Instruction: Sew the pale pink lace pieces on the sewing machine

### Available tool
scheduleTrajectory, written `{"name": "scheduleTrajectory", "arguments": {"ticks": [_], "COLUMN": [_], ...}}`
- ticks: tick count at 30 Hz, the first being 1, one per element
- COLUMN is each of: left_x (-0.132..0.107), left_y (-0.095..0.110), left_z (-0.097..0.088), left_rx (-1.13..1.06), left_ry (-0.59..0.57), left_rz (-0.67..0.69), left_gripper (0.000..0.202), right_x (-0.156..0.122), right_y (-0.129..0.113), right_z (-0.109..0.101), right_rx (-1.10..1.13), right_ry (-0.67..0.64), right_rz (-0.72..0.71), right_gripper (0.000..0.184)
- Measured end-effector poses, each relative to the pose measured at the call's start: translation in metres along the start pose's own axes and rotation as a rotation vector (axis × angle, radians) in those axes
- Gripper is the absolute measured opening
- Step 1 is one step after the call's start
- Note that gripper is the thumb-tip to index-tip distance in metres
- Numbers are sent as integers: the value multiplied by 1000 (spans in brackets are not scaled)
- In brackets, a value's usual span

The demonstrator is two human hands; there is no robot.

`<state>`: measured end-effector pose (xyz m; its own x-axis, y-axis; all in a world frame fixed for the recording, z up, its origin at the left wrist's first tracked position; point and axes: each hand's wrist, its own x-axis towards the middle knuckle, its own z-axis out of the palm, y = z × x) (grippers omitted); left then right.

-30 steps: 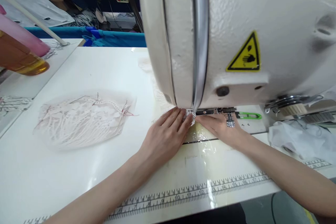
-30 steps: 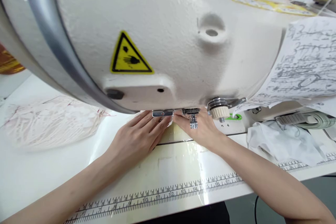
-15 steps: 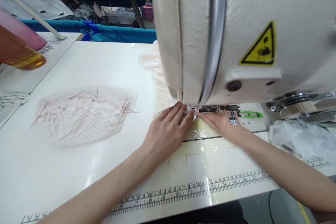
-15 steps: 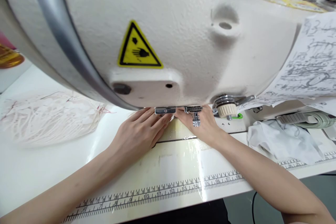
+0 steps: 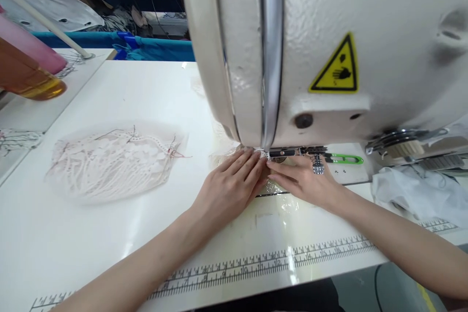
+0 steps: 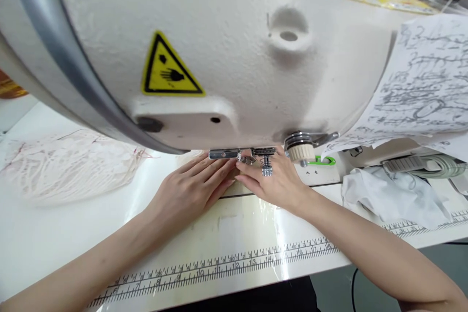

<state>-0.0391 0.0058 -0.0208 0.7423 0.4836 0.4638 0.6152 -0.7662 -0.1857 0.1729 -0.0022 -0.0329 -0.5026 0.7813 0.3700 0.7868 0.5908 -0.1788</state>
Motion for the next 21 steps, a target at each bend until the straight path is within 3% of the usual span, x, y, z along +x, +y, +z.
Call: {"name": "scheduleTrajectory", "arguments": {"ticks": [7, 21], "left_x": [1, 2], "left_y": [-4, -6], "left_z": [1, 3], "left_rx": [-6, -16], "left_ry": [1, -36], "left_rz": [-1, -52], "left_gripper": [29, 29], "right_x": [1, 3], "right_y": [-3, -9], "right_z": [0, 3], "right_rx": [18, -165], "right_ry": [-20, 50], "right_rz": [10, 16], "right_gripper": [35, 36]}}
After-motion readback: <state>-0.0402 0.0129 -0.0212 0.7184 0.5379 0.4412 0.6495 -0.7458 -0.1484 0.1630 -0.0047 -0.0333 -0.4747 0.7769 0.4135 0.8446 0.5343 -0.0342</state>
